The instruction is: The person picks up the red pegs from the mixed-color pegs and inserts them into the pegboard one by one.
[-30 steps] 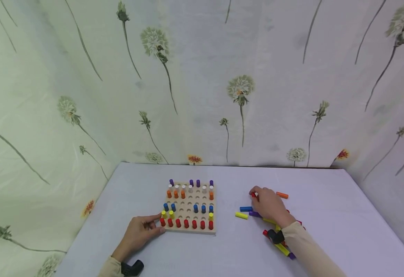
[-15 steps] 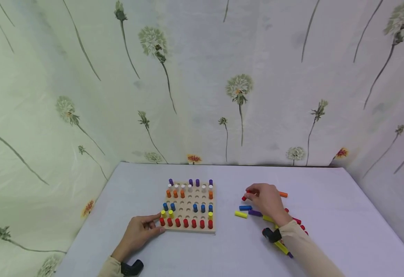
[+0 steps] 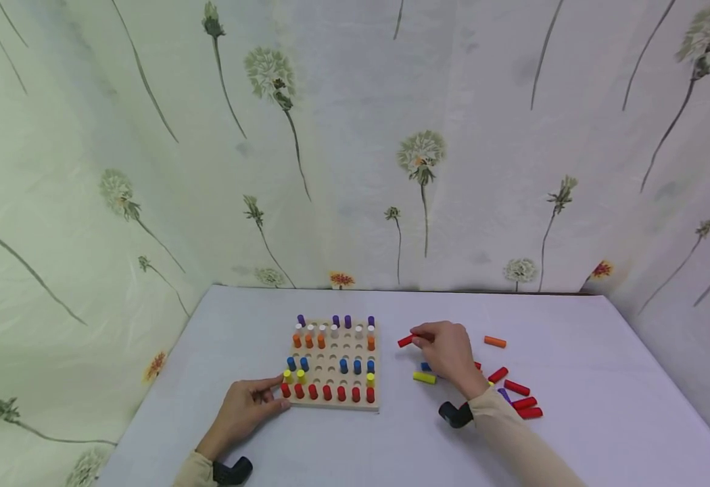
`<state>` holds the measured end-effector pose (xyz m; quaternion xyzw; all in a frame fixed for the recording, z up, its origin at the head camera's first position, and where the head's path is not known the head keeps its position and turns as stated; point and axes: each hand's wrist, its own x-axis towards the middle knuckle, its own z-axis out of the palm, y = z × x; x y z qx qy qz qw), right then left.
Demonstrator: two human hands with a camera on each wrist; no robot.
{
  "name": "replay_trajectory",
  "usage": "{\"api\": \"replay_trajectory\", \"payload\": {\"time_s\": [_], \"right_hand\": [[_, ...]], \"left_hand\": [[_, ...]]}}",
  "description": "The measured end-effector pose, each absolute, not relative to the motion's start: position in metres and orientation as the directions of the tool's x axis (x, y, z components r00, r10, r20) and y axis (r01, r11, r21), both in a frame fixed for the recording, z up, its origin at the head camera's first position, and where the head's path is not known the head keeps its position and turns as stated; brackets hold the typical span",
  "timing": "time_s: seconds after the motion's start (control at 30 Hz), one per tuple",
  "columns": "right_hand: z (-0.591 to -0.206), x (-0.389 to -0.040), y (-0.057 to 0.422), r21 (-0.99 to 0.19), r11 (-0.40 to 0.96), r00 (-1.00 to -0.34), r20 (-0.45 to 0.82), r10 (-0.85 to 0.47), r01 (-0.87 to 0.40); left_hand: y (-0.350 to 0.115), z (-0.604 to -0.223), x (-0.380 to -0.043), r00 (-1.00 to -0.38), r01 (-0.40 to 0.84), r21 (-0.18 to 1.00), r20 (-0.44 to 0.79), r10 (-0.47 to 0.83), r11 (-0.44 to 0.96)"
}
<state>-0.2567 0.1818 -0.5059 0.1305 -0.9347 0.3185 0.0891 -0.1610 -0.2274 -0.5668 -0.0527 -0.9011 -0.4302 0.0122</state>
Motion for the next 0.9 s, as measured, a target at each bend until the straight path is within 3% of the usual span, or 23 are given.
{"api": "replay_trajectory", "payload": {"time_s": [0.47,0.9], "right_hand": [[-0.509,-0.259,0.141,-0.598,0.721,-0.937,0.213,-0.279,-0.350],[-0.506,-0.261,0.124,-0.511,0.753,-0.909,0.200,-0.365,-0.415]], "left_hand": [[-0.228,-0.566,-0.161,-0.996,0.088,0.783,0.051,0.078,0.616],[-0.227,-0.564,-0.160,-0.995,0.101,0.779,0.066,0.080,0.618]]}}
